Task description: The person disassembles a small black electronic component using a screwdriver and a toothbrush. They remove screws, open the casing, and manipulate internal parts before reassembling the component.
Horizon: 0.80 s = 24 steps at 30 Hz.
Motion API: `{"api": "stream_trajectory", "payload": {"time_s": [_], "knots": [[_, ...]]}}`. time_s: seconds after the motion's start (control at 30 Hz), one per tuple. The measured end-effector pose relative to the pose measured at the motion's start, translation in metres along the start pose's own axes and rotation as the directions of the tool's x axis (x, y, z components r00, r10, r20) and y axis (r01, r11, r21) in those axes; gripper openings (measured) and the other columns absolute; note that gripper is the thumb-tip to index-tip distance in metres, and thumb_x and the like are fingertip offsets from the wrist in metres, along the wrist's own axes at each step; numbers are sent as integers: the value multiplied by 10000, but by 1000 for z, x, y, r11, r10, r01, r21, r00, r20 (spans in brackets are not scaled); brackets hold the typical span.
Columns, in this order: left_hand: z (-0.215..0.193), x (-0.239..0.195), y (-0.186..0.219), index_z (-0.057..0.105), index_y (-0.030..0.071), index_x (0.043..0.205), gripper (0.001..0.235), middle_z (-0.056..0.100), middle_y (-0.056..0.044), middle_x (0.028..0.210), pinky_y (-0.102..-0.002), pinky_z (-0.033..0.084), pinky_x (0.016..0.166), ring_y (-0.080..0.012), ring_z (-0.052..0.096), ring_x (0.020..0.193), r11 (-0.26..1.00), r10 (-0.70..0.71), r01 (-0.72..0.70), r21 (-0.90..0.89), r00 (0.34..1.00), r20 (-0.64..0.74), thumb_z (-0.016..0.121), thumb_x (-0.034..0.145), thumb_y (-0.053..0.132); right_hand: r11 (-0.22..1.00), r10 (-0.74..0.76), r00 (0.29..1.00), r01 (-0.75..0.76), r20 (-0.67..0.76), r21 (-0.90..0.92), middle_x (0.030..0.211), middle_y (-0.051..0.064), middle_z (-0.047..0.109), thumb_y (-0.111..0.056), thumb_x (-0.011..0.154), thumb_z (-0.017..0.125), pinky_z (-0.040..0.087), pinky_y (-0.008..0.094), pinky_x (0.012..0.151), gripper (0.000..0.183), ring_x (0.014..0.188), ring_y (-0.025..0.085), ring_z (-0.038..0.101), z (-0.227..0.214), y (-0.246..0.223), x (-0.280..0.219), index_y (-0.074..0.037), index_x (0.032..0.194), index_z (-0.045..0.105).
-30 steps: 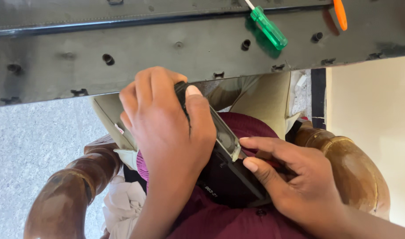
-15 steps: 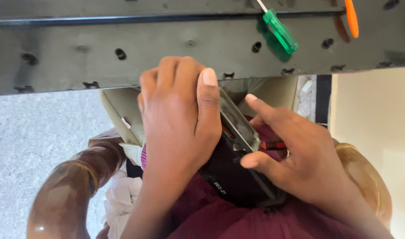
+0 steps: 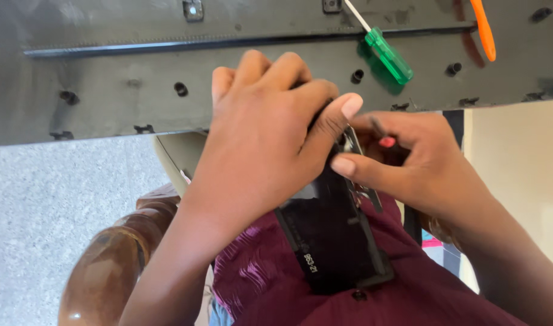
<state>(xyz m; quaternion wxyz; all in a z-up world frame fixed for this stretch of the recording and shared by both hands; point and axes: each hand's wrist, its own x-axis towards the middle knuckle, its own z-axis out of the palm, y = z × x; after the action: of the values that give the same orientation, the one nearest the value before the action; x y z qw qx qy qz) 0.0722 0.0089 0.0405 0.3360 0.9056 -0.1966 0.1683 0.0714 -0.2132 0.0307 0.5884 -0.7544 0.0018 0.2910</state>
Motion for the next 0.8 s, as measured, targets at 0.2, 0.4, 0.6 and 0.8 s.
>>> {"api": "stream_trajectory", "payload": {"time_s": [0.2, 0.4, 0.6, 0.8], "knots": [[7, -6, -12, 715, 76, 1044, 206, 534, -103, 903, -437, 455, 764, -297, 569, 847, 969, -14, 55, -241, 985, 170, 605, 1082, 245, 995, -21, 1000, 20, 8, 99, 815, 18, 665, -127, 806, 828, 481, 219, 594, 375, 705, 52, 586, -5, 12, -2, 58, 1118, 732], [5, -8, -17, 681, 64, 1049, 192, 534, -106, 936, -440, 464, 796, -293, 571, 855, 974, 71, -43, -220, 990, 122, 614, 1096, 237, 986, -151, 983, 141, -108, -90, 840, 9, 704, -166, 821, 814, 500, 199, 624, 381, 714, 42, 605, -7, 34, -12, 37, 1133, 731], [5, -5, -7, 654, 80, 995, 168, 515, -95, 943, -439, 430, 742, -280, 548, 845, 992, 79, -68, -102, 992, 102, 645, 1055, 237, 962, -267, 905, 233, -330, -141, 906, 10, 706, -188, 847, 817, 493, 189, 686, 403, 772, 41, 608, 16, 47, -35, 34, 1169, 719], [2, 3, -3, 637, 72, 1001, 173, 502, -106, 961, -449, 438, 767, -295, 544, 895, 984, 149, -133, -120, 980, 135, 647, 1029, 243, 961, -270, 894, 228, -357, -156, 916, -17, 710, -204, 830, 799, 516, 181, 704, 396, 790, 24, 622, 19, 33, -35, 11, 1151, 713]]}}
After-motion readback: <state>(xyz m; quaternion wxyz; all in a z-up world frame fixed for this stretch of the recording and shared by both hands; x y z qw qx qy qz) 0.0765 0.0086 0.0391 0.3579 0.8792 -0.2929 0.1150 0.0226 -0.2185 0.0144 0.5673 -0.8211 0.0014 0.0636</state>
